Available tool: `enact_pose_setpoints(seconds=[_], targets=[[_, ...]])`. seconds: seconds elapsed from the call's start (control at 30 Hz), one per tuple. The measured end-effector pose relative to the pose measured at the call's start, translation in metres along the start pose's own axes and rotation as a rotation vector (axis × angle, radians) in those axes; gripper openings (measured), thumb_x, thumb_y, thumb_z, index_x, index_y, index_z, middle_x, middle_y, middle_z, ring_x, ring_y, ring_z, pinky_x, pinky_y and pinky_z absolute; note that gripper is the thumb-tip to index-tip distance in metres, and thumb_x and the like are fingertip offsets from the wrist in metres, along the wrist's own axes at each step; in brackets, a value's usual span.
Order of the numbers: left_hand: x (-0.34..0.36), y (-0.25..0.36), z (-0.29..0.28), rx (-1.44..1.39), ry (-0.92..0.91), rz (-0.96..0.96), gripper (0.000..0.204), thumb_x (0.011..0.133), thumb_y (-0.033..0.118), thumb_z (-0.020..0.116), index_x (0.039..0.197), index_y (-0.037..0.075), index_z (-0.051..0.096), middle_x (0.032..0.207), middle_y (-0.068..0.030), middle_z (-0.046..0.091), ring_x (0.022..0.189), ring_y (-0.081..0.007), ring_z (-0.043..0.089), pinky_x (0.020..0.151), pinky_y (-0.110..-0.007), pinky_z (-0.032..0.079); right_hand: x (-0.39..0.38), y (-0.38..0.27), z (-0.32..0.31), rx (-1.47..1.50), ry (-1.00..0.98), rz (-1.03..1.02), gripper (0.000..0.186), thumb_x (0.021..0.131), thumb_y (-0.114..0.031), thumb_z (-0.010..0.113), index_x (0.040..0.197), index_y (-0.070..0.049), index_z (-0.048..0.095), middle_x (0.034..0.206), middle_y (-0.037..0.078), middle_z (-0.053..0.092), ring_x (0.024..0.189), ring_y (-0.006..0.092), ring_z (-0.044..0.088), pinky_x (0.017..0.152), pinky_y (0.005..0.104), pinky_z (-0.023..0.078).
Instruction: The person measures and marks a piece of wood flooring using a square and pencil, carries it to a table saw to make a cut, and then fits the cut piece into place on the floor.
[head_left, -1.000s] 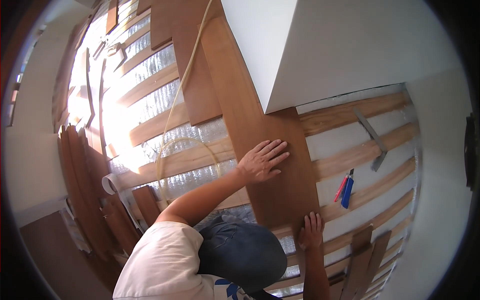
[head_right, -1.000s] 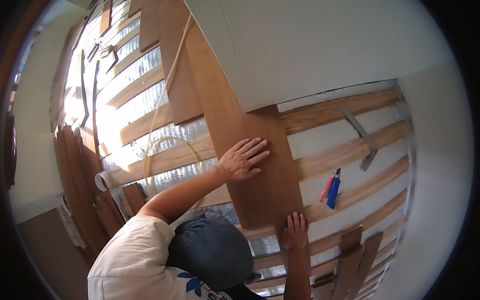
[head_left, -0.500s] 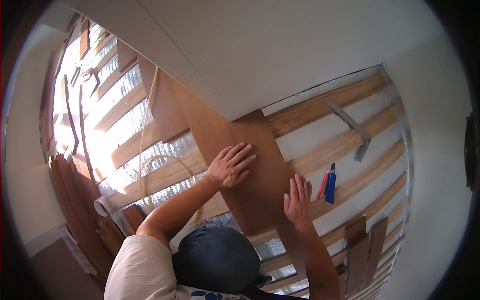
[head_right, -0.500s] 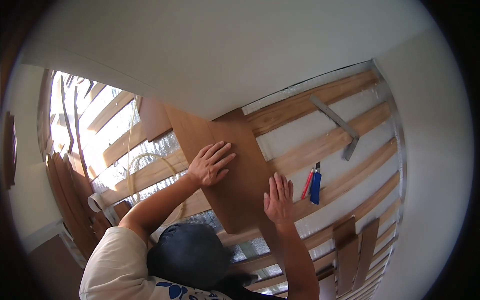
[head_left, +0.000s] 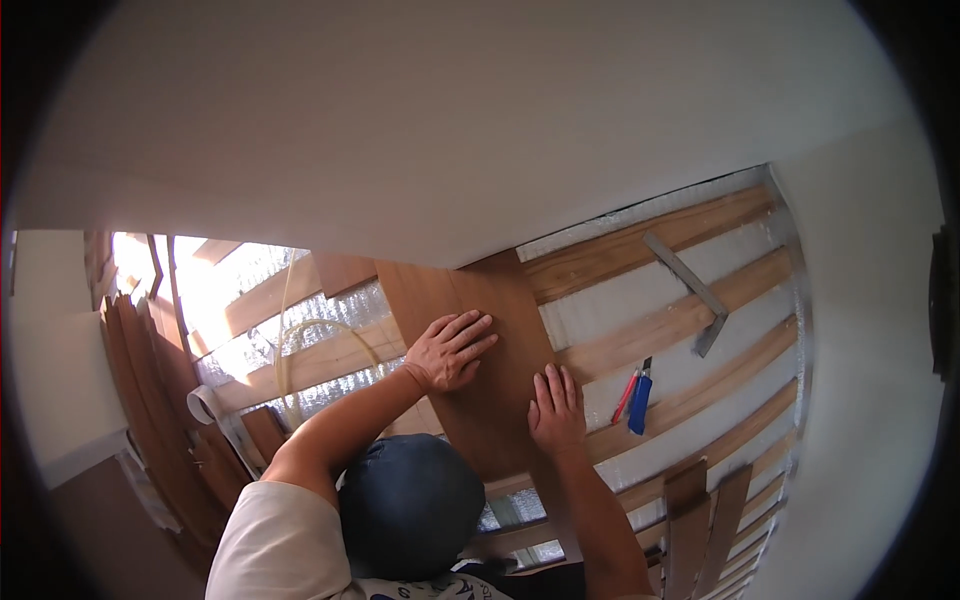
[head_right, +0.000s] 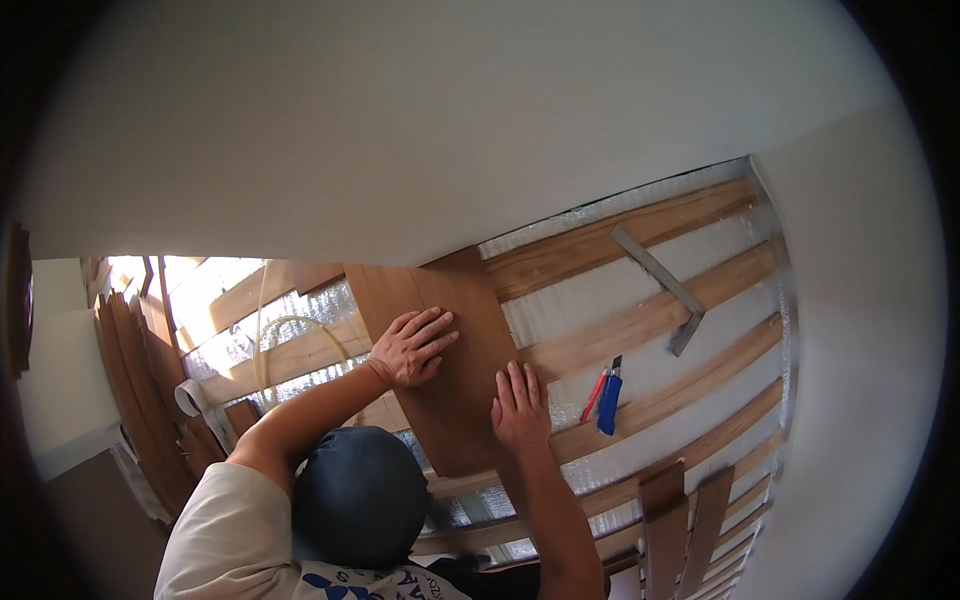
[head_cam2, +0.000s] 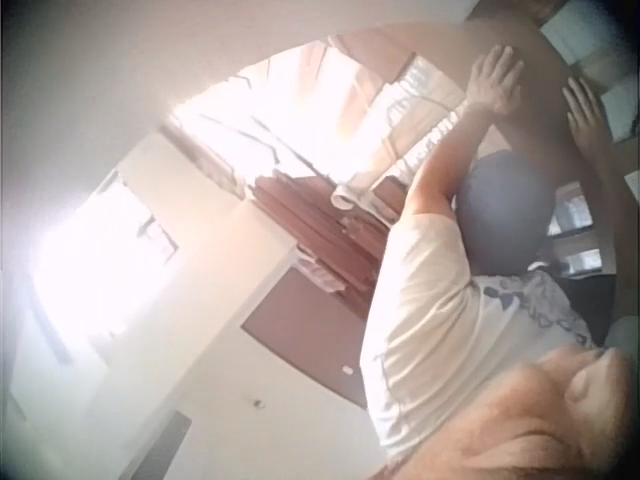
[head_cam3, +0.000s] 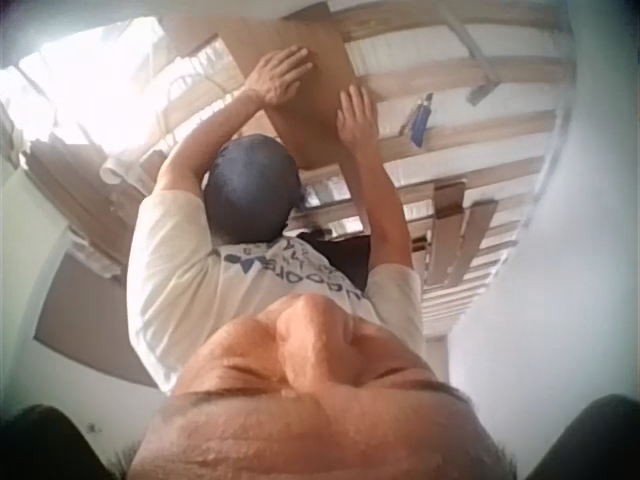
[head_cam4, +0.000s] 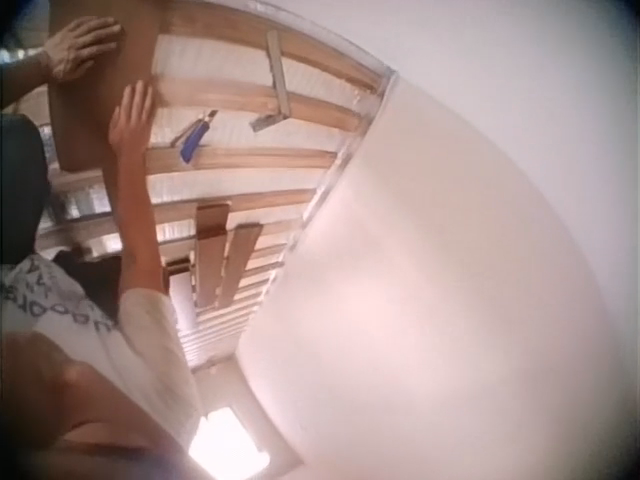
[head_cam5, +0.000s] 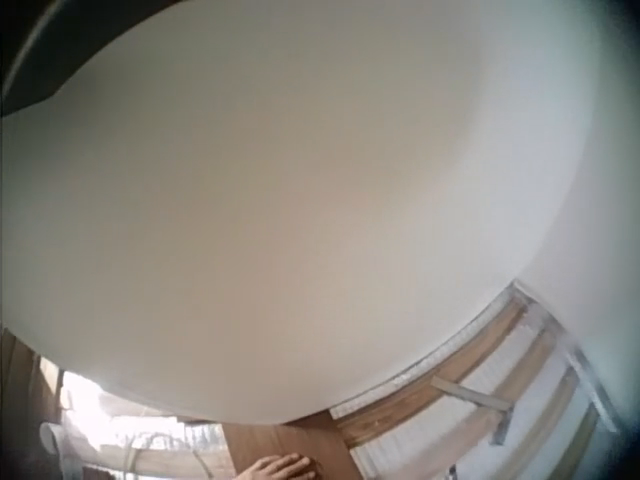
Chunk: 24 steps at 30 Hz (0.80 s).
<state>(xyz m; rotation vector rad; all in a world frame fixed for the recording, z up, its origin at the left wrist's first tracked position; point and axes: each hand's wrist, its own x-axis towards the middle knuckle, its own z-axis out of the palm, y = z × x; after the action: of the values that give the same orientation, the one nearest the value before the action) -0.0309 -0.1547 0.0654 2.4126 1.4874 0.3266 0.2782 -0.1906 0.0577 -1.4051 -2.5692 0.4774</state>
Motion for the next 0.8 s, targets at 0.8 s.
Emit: enact_pose_setpoints(seconds=[0.8], targets=[[-0.009,-0.003,0.001,-0.022,0.104,0.051,0.052,0.090,0.024,0.067,0.140,0.015,0.067,0.159,-0.0091,0.053,0.151,-0.0275,0.045,0.121,-0.048,0.037,0.006,-0.010,-0.006,-0.006,0.047,-0.010,0.054,0.093,-0.023,0.063,0.145,-0.009,0.058,0.159,0.014,0.049,0.146,0.0393,0.045,0.121,0.0569,0.036]])
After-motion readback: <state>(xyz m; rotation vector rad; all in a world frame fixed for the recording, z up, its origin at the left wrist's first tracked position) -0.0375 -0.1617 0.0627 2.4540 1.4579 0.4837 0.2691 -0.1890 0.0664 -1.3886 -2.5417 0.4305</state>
